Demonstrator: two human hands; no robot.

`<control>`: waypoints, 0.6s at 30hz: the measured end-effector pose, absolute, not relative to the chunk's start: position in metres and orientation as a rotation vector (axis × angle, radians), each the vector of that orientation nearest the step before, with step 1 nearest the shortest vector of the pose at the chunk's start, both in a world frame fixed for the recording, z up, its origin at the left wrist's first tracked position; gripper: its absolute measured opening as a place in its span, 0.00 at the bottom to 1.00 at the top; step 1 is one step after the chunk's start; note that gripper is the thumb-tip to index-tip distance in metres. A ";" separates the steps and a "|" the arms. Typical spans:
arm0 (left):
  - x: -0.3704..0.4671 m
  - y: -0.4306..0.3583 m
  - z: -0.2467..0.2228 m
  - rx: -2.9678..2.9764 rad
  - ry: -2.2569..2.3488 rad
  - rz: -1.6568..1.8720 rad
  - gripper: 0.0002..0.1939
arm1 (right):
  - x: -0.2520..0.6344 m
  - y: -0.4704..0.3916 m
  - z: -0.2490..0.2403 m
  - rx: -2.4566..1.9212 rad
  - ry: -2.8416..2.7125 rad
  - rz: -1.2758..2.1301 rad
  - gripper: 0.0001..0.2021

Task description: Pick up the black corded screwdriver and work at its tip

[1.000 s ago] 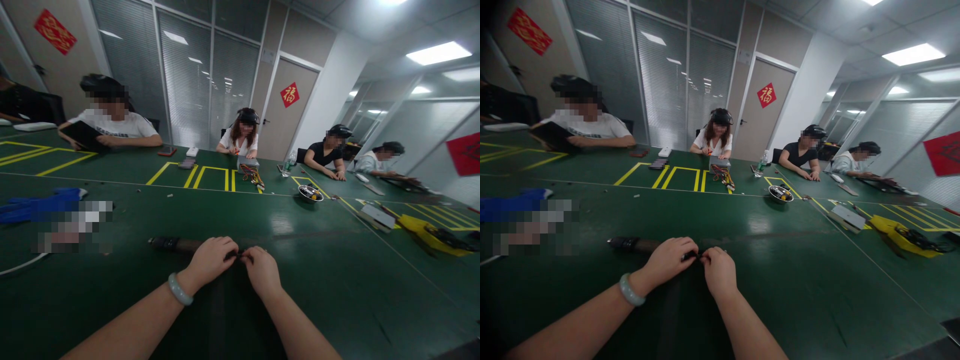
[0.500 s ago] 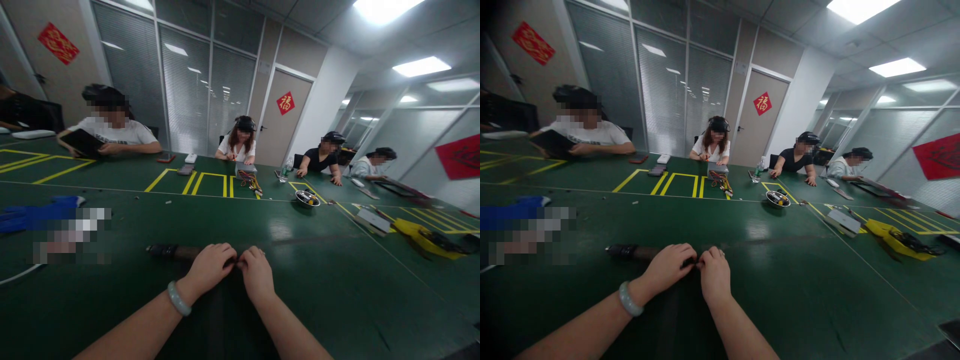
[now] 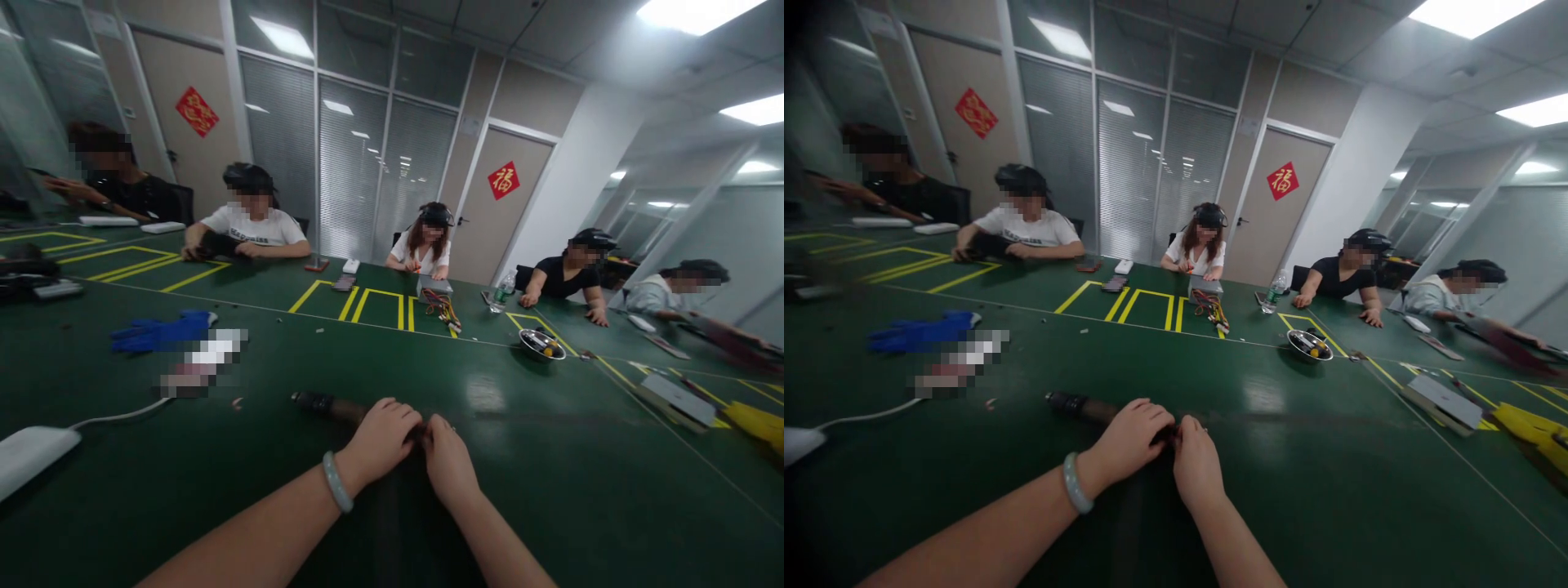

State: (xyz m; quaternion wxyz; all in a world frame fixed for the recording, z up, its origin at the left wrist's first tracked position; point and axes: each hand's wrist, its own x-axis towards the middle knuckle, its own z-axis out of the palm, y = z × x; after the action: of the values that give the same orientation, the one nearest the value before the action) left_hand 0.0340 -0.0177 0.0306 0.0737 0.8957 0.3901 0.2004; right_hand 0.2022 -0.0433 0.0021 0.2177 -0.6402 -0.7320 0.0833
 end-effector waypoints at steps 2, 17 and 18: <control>0.032 -0.018 0.032 2.690 1.161 0.641 0.17 | 0.203 -0.042 0.003 -1.774 -2.038 0.232 0.07; 0.025 -0.007 0.013 2.690 1.134 0.707 0.47 | 0.390 -0.071 0.004 -2.098 -1.793 0.262 0.09; 0.024 -0.005 0.012 2.677 1.145 0.683 0.48 | 0.421 -0.076 0.002 -2.134 -1.754 0.213 0.10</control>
State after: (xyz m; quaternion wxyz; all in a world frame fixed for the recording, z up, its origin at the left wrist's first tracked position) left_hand 0.0240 -0.0049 0.0121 0.0756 0.8926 0.3817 0.2279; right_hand 0.4210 -0.0761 0.0021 0.1846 -0.7570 -0.6222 0.0756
